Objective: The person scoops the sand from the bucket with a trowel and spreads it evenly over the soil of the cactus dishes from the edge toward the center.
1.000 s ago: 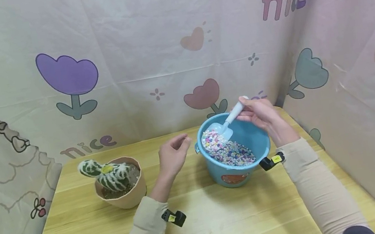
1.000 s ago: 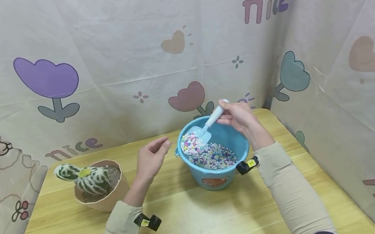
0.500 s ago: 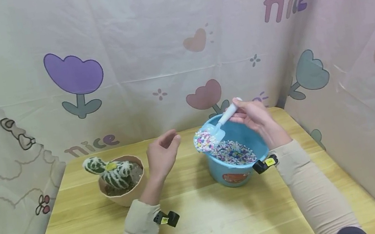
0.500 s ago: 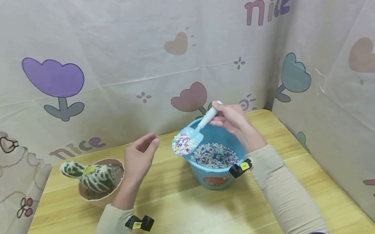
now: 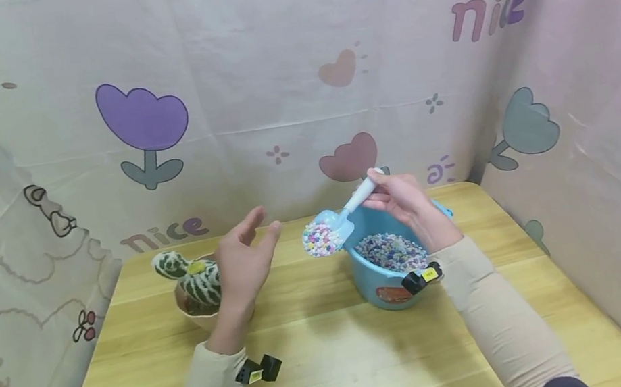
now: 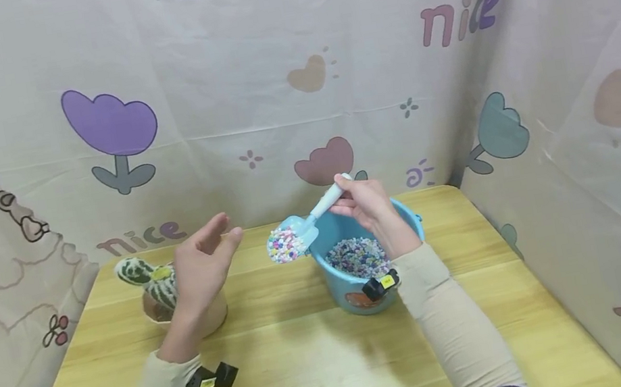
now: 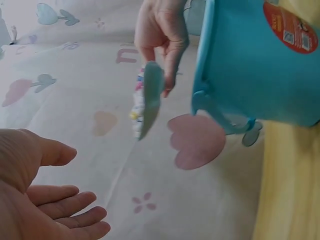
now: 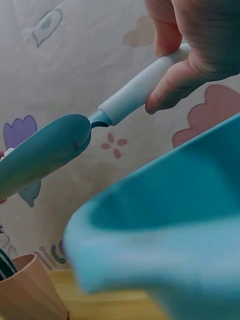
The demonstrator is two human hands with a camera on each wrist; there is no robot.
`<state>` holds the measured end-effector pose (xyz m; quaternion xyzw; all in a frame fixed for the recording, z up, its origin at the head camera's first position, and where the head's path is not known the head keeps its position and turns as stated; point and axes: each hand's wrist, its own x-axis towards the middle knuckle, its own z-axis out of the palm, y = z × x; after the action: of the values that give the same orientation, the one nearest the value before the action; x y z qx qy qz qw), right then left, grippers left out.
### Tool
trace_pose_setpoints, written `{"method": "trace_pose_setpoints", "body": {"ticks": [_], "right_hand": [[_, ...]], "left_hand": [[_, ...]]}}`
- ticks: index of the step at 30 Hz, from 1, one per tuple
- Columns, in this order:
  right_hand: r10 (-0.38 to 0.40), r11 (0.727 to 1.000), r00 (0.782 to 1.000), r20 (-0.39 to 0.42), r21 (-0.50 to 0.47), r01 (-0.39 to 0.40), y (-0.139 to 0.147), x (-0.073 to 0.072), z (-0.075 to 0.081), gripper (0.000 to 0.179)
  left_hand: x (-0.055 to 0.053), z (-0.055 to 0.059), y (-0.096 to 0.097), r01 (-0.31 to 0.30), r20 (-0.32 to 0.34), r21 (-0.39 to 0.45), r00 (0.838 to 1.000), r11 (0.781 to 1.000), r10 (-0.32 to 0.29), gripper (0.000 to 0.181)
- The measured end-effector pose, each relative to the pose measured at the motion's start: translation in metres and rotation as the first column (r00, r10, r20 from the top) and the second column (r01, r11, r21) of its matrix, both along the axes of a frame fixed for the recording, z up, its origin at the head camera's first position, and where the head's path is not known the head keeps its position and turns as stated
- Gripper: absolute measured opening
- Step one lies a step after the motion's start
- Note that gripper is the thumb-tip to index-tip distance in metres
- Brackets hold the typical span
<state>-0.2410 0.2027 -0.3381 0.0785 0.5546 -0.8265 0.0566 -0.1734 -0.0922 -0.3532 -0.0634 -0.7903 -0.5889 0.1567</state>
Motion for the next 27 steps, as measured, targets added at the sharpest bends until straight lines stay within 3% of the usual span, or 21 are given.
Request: {"method": "trace_pose_setpoints", "body": {"ticks": [7,11,15,19,27], "right_hand": [[-0.009,1.0,1.0,0.022,0.005,0.009,-0.02,-0.004,0.0,0.021],[-0.005,1.0,1.0,0.029,0.011,0.005,-0.03,-0.006,0.0,0.035],[-0.004,1.0,0.999,0.038,0.015,0.003,-0.04,-0.008,0.001,0.048],[-0.007,1.0,0.999,0.046,0.002,0.007,-0.05,-0.01,0.001,0.049],[0.002,1.0,0.999,0.042,-0.011,-0.001,-0.067,-0.014,0.001,0.047]], "left_hand": [[0.01,0.01,-0.029,-0.057,-0.082,-0.014,0.995,0.998,0.056,0.052],[0.016,0.016,-0.047,-0.111,-0.106,0.003,0.988,0.994,0.11,0.051],[0.022,0.019,-0.064,-0.175,-0.104,-0.004,0.979,0.985,0.174,0.052],[0.025,0.017,-0.082,-0.218,-0.096,-0.014,0.972,0.976,0.216,0.057],[0.032,0.009,-0.112,-0.23,-0.038,0.073,0.972,0.971,0.233,0.062]]}}
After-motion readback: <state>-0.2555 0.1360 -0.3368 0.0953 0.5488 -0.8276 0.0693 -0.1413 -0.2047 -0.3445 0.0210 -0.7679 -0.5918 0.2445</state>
